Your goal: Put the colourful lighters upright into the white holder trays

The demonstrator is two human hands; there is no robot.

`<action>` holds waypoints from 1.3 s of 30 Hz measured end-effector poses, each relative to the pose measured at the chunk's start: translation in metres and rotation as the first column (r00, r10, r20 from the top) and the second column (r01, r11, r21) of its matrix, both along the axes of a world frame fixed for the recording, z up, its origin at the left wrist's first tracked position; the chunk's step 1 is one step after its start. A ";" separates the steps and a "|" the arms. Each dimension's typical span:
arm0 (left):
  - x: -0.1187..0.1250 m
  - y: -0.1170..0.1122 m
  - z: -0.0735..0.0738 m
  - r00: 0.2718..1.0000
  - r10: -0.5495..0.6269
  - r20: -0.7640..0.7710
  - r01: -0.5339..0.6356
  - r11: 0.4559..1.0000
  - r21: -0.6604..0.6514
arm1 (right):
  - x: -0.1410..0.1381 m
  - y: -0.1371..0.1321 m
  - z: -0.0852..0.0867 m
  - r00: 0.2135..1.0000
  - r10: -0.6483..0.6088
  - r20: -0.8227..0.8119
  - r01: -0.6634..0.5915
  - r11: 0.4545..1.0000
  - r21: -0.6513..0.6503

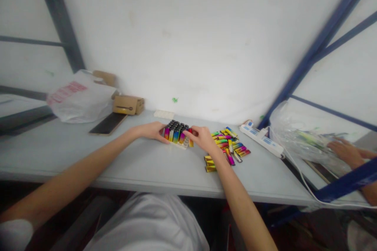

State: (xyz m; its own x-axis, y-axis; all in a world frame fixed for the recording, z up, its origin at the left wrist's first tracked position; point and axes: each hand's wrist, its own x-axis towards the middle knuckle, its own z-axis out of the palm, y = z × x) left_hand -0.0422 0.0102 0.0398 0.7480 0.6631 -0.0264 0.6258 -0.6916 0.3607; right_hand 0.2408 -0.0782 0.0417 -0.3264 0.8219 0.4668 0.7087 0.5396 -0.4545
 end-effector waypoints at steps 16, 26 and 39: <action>0.000 0.003 -0.005 1.000 -0.015 0.025 0.015 1.000 0.004 | -0.022 0.003 -0.011 0.992 0.096 0.083 -0.087 0.991 -0.107; 0.001 0.000 -0.001 1.000 -0.002 0.015 0.002 1.000 0.002 | -0.006 0.008 -0.014 0.967 -0.011 0.254 0.032 0.997 -0.077; 0.001 0.001 -0.001 1.000 0.000 0.007 0.000 1.000 0.001 | 0.078 0.016 -0.004 0.974 -0.098 0.206 0.125 0.985 -0.119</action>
State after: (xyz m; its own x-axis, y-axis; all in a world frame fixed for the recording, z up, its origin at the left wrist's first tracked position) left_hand -0.0416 0.0114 0.0386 0.7485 0.6629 -0.0210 0.6231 -0.6921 0.3643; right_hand 0.3188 -0.0622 0.0378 -0.3045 0.9078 0.2885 0.8441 0.3975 -0.3599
